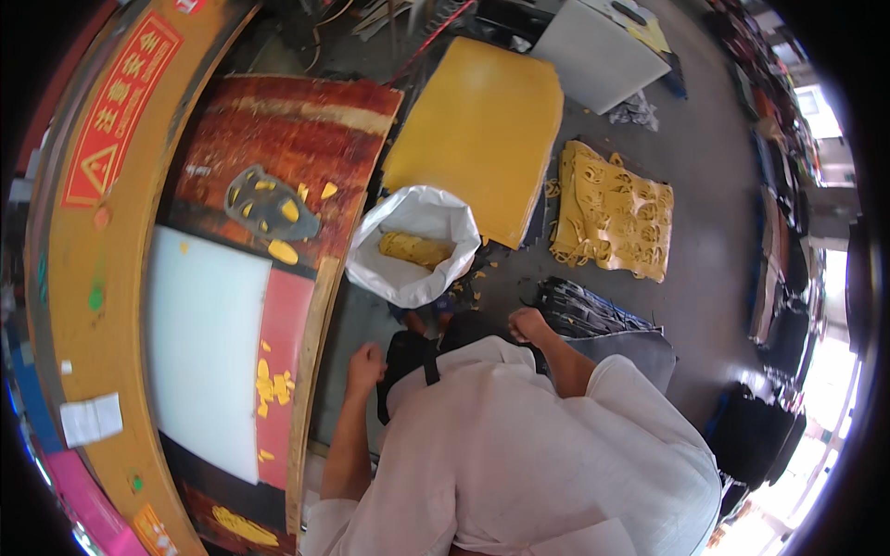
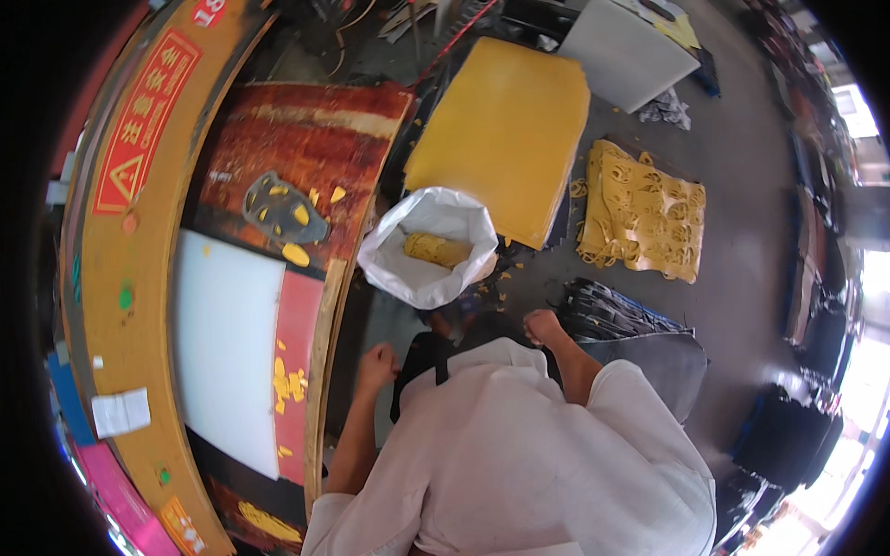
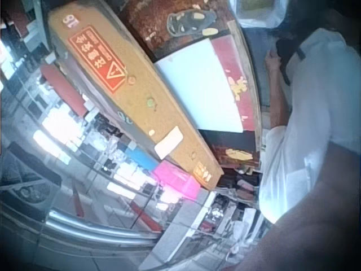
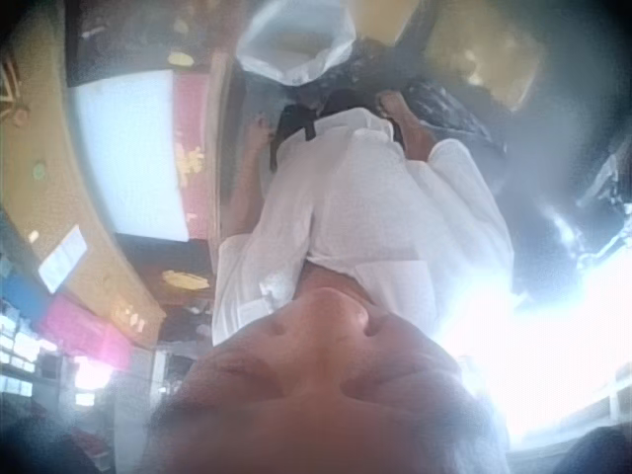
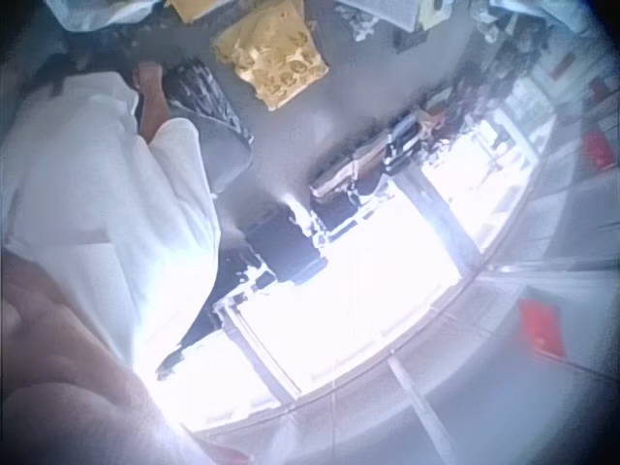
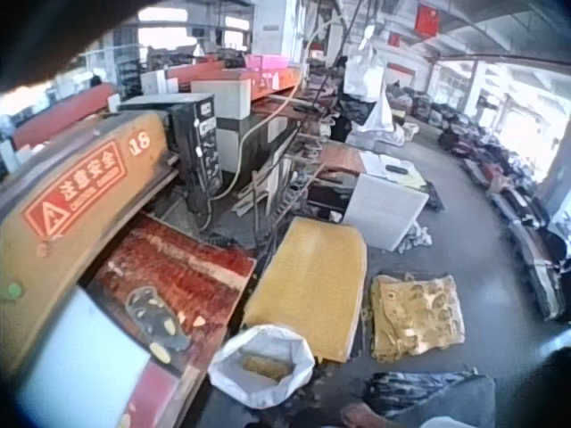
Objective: The person places a yellow sheet on a workbench, positions a dark stencil, and uses a cutting tool to trace and cut out decorative shapes. They remove the cut pieces and place them on the bench, repeating the process with additional stencils and trimming edges with scissors.
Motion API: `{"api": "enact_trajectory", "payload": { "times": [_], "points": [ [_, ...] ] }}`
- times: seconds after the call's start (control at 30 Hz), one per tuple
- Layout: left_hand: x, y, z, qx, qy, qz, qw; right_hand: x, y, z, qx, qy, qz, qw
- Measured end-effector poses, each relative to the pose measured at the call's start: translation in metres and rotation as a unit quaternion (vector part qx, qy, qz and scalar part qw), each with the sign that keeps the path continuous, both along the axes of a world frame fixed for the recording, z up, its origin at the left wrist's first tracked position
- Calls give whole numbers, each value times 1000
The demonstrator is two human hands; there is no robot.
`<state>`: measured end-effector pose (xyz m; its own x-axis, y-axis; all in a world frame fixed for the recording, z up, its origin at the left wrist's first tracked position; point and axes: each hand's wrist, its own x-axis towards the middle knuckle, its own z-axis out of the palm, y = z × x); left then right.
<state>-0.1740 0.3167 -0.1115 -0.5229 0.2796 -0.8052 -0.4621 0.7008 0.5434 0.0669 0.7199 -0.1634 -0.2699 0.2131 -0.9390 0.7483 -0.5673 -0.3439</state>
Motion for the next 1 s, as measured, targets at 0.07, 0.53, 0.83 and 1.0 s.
{"api": "enact_trajectory", "payload": {
  "times": [0.07,0.53,0.83,1.0],
  "points": [
    [13,-40,-29,-62,-19,-32,997,10,1,3,3,-13,-30,999],
    [89,-51,-18,-219,-76,-60,971,-51,133,-63,74,-5,-16,997],
    [216,71,36,-378,-6,-174,909,-96,284,-306,197,12,118,973],
    [254,138,93,-462,-47,-150,873,-100,290,-398,78,-129,-150,977]
  ]
}}
